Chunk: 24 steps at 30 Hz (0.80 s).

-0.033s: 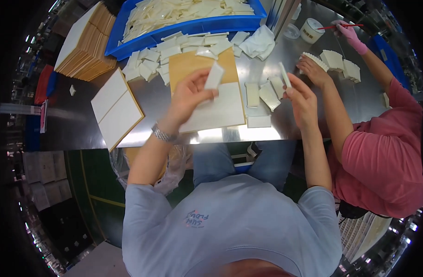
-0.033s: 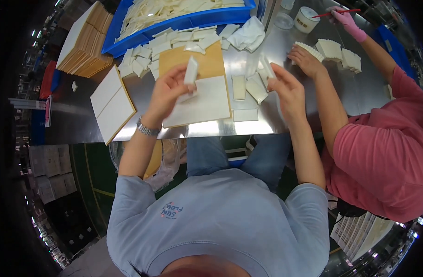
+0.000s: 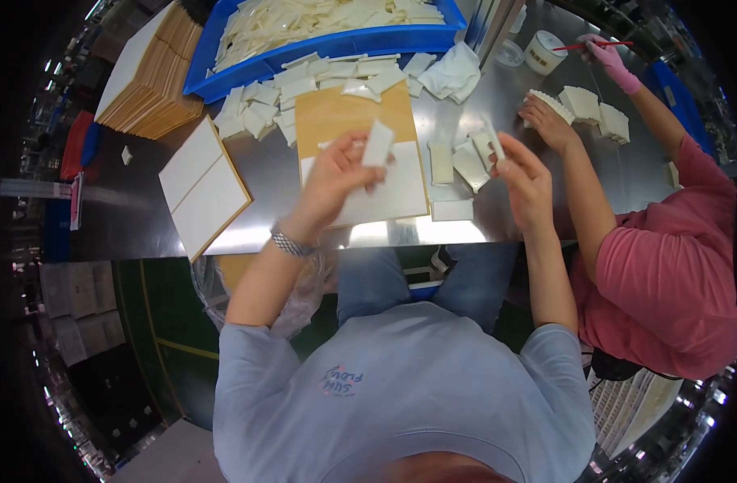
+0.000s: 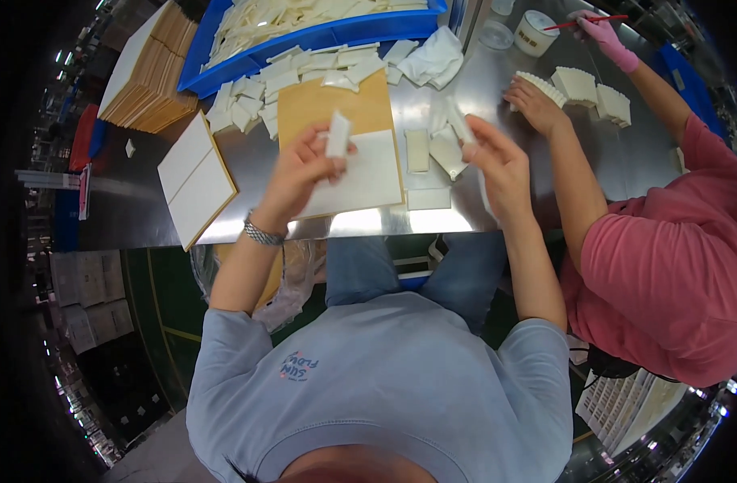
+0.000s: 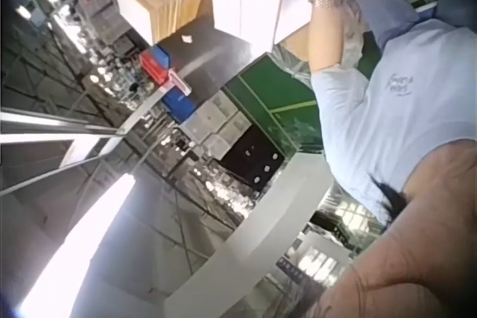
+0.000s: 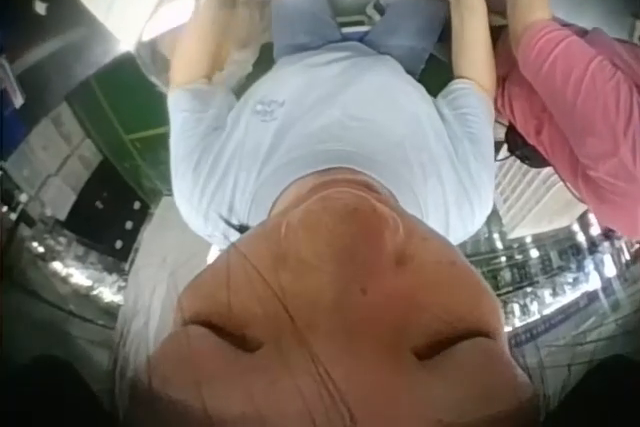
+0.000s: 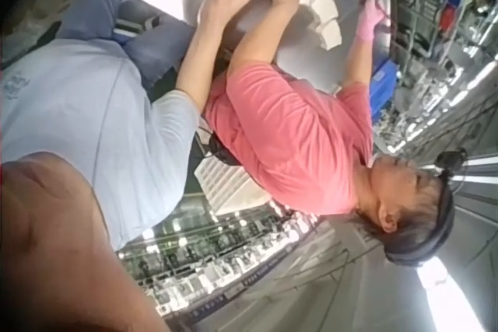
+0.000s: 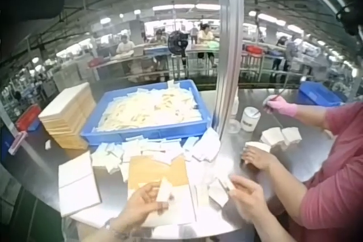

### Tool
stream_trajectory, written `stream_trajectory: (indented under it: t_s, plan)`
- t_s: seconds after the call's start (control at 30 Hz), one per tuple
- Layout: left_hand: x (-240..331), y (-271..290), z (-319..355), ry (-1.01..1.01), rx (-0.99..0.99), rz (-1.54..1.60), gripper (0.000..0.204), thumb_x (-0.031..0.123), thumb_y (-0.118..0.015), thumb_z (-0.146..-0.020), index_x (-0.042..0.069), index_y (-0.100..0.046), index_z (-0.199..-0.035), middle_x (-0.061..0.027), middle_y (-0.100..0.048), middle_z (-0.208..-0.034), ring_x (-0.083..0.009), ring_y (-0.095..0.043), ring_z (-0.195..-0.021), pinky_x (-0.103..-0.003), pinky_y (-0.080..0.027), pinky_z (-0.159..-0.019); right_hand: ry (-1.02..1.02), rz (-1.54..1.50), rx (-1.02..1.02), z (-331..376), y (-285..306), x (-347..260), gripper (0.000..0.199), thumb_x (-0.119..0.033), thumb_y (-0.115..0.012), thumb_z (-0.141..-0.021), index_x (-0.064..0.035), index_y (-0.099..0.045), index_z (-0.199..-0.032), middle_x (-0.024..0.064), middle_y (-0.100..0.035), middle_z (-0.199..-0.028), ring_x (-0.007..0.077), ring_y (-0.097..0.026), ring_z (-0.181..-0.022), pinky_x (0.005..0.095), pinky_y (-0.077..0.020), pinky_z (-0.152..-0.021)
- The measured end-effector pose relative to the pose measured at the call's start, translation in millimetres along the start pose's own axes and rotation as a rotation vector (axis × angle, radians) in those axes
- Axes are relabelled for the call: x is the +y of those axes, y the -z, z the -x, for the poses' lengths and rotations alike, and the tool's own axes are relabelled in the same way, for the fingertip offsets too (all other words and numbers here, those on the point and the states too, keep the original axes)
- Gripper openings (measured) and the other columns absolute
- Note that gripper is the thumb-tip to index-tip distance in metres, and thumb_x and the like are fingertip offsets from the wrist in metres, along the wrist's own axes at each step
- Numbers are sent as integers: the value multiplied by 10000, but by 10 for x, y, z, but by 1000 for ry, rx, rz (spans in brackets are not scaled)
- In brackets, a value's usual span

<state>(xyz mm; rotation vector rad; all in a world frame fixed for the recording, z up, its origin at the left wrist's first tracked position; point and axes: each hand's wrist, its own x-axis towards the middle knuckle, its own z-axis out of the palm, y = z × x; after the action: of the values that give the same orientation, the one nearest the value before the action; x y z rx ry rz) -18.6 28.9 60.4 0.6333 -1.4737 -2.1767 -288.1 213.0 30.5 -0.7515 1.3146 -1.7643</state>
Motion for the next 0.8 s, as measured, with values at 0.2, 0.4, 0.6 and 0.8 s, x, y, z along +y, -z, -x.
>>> stream_trajectory:
  t_s: [0.2,0.4,0.6,0.8]
  plan:
    - [-377,-310,372,465,-108,47,614,-26,-722,-862,-12,-497,-1432,-99,-714,-1132,-134,-711,-880,-239,-581,-731,253,536,-387,389,-413,-321,490,24,-769,-754,23,-652,-1230,108,-674,-1250,226,-574,-1175,371,-470,-993]
    - [-343,-343,548,463,-425,49,742,-59,-736,-792,5,-461,-1478,-97,-649,-1260,-157,-689,-983,-266,-560,-857,385,750,-678,542,-541,-232,487,44,-766,-742,-48,-690,-1214,78,-702,-1177,293,-585,-1131,395,-507,-943]
    - [-447,-434,622,475,-573,88,535,151,-726,-929,30,-484,-1391,-47,-634,-1102,-119,-640,-928,-255,-537,-753,378,786,-796,669,-617,-183,522,22,-766,-749,-43,-664,-1257,105,-675,-1203,322,-602,-1126,394,-516,-944]
    - [-492,-451,641,644,-304,180,468,186,-595,-1034,67,-453,-1463,-86,-677,-1130,-128,-683,-878,-214,-527,-611,231,900,-125,282,-429,65,397,-228,-785,-845,-49,-631,-1164,81,-712,-926,204,-699,-825,334,-535,-690]
